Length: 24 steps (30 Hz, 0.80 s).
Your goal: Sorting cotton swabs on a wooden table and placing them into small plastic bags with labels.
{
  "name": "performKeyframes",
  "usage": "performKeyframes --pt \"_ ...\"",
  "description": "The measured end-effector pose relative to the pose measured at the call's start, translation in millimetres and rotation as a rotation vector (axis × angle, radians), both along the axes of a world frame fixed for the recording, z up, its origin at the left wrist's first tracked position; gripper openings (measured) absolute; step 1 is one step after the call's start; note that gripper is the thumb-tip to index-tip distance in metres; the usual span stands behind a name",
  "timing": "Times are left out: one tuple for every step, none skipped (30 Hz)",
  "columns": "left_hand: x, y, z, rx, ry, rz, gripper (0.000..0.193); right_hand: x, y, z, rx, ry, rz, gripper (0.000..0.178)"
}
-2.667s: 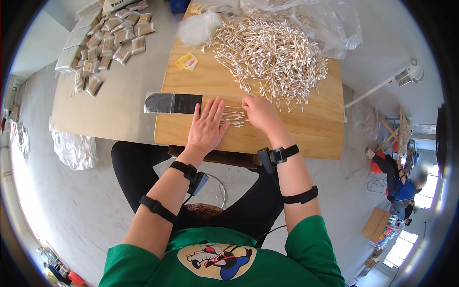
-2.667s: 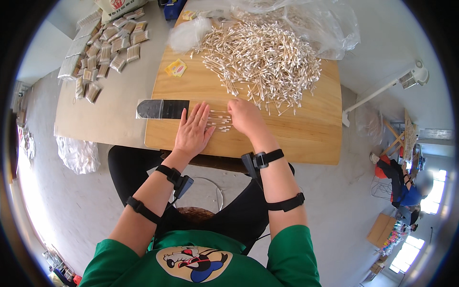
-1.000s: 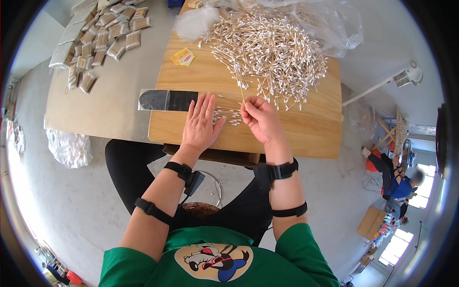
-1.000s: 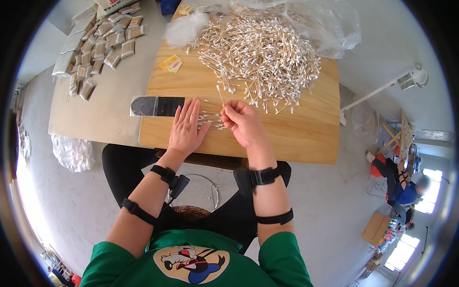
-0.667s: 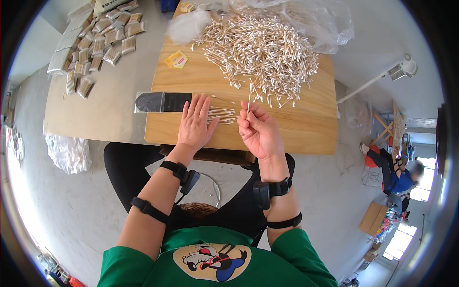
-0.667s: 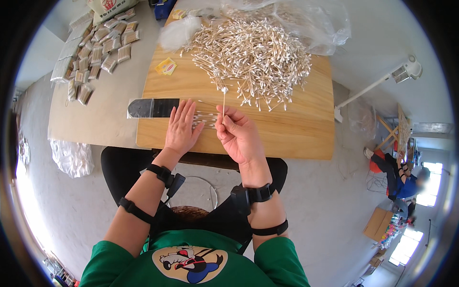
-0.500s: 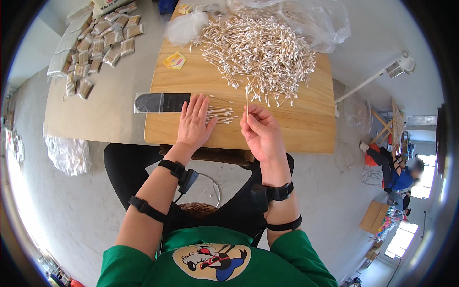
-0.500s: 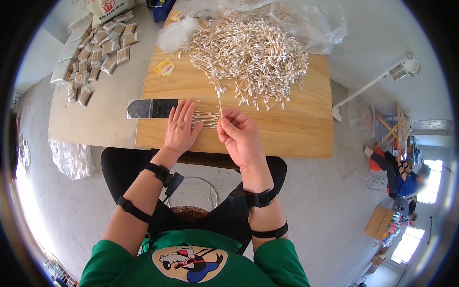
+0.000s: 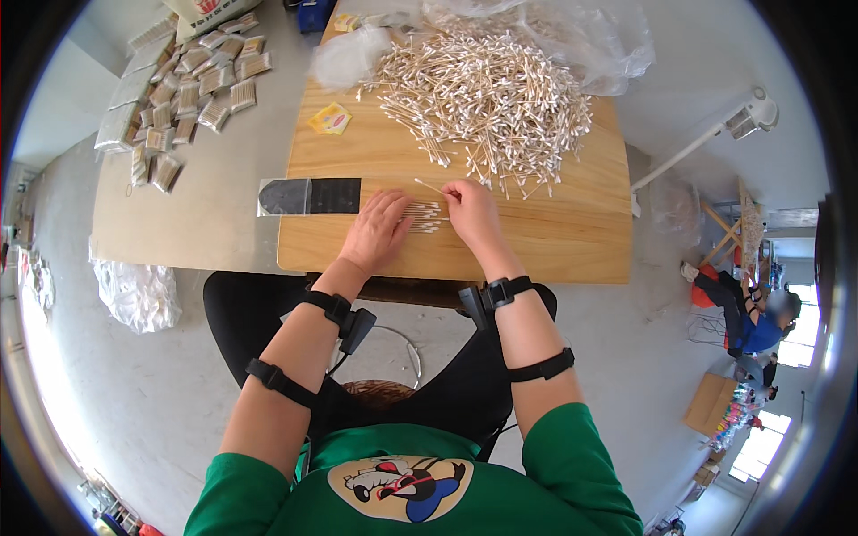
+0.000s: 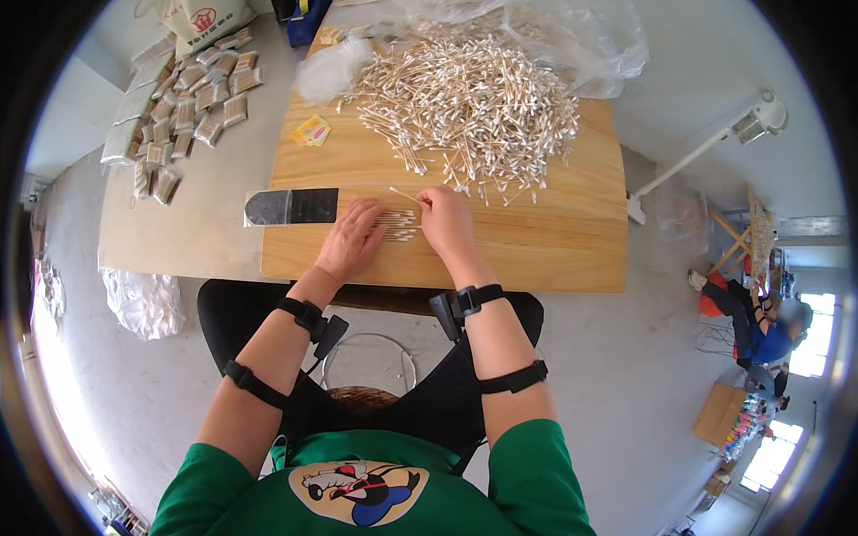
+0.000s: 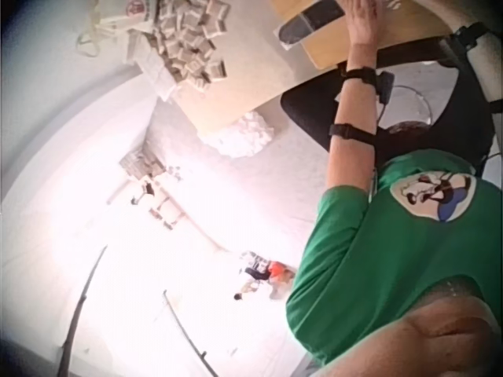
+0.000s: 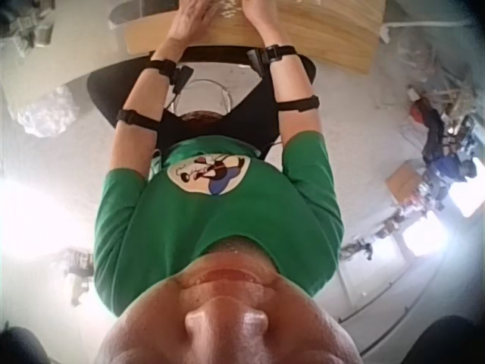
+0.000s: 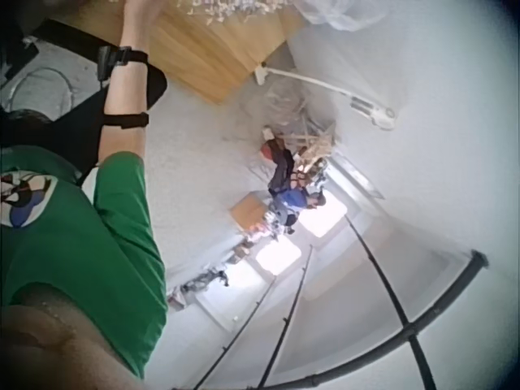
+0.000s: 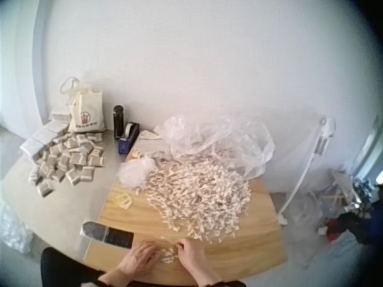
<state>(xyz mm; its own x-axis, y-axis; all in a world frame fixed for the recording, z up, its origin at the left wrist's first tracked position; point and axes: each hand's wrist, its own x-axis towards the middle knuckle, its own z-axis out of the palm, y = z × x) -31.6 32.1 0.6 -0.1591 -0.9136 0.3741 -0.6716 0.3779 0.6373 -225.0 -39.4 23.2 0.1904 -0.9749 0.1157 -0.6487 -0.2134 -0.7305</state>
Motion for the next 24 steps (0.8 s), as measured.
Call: performKeyframes --pt "1 1 0 -0.003 0.05 -0.009 0.034 5 -3 0 -0.014 0.054 0.059 0.006" --pt "1 3 0 0.0 0.047 -0.008 0.034 9 -4 0 -0.027 0.108 0.117 0.007" --pt "1 4 0 0.058 0.193 0.052 0.034 12 -3 1 -0.024 0.105 0.119 0.007" --pt "1 4 0 0.115 0.34 0.112 0.034 14 -2 3 -0.07 0.12 0.192 0.008" --pt "1 4 -1 0.119 0.338 0.113 0.034 16 0 4 -0.115 0.136 0.265 0.009" --pt "-1 2 2 0.147 0.451 0.168 0.036 13 0 0 -0.114 0.137 0.262 0.009" --pt "-4 0 4 0.177 0.564 0.223 0.039 10 1 -5 -0.097 0.001 0.166 0.013" --pt "-7 -2 7 0.18 0.565 0.219 0.039 6 3 -10 -0.08 -0.133 0.068 0.018" --pt "-6 -3 7 0.19 0.604 0.233 0.042 9 7 -9 -0.074 -0.135 0.071 0.018" --pt "-6 -4 7 0.199 0.642 0.248 0.045 10 13 -8 0.026 -0.28 0.008 0.028" --pt "-6 -5 7 0.205 0.639 0.253 0.045 13 16 -7 0.126 -0.423 -0.057 0.039" --pt "-8 -8 7 0.22 0.682 0.25 0.047 15 18 -7 0.13 -0.422 -0.062 0.039" --pt "-11 -9 7 0.235 0.724 0.248 0.048 19 21 -8 0.119 -0.438 -0.06 0.043" --pt "-14 -10 8 0.241 0.724 0.246 0.048 24 23 -9 0.109 -0.454 -0.058 0.046" --pt "-17 -12 8 0.255 0.796 0.239 0.049 30 23 -11 0.113 -0.455 -0.06 0.046" --pt "-19 -12 8 0.269 0.867 0.232 0.049 36 23 -12 0.128 -0.547 -0.064 0.048" --pt "-18 -12 8 0.272 0.866 0.234 0.049 40 23 -13 0.143 -0.639 -0.068 0.05" --pt "-18 -12 9 0.295 0.863 0.215 0.051 41 21 -14 0.146 -0.638 -0.07 0.05" --pt "-18 -12 9 0.319 0.86 0.197 0.053 42 20 -14 0.19 -0.657 -0.038 0.055" --pt "-19 -13 7 0.321 0.86 0.198 0.053 42 18 -15 0.234 -0.675 -0.006 0.061" --pt "-19 -14 5 0.337 0.926 0.197 0.053 42 18 -19 0.236 -0.676 -0.007 0.061" --pt "-19 -15 2 0.352 0.991 0.196 0.054 43 17 -23 0.243 -0.75 -0.033 0.062" --pt "-18 -17 0 0.354 0.992 0.197 0.054 42 17 -27 0.25 -0.823 -0.059 0.062" --pt "-15 -17 0 0.322 0.944 0.21 0.054 42 16 -24 0.256 -0.822 -0.06 0.062"
